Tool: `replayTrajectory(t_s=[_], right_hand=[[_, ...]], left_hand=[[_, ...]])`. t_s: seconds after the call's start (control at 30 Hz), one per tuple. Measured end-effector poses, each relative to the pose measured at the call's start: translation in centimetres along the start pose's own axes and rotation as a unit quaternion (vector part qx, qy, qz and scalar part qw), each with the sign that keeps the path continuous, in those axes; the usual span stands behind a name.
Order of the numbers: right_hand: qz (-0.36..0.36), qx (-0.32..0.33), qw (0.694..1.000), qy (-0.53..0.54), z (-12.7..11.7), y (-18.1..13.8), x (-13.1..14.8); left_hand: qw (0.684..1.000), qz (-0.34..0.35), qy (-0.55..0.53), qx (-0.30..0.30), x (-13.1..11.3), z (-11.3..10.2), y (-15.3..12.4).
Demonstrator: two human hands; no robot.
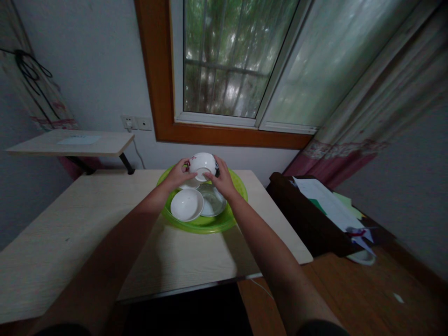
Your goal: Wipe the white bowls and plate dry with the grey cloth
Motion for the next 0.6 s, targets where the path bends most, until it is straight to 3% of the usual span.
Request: replayTrajectory(t_s=[0.1,0.33,0.6], right_hand=[[-0.008,0.008,1.0,-0.006,-0.1,0.0,0.4],[-0.063,0.049,0.996,-0.034,-0.3,0.0,1.5],[-0.11,0.059,0.99,-0.072,-0.3,-0.2,3.1]], left_hand=[[1.0,0.007,-0.005,0.016,0.4,0.2,0.2],[0.993,0.073,0.087,-0.015,0.8,0.1,0.6],[0.992,0.07,0.103,-0.038,0.1,0.1,0.2]])
Point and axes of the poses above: each hand's wrist, its own y-axis towards the middle knuckle, its own z-axis out of the palm, x = y × z, the point moved 3 cm from there along y, towards the middle knuckle, and after that the axes turned 6 degrees about -z, right-handed, at the moved point
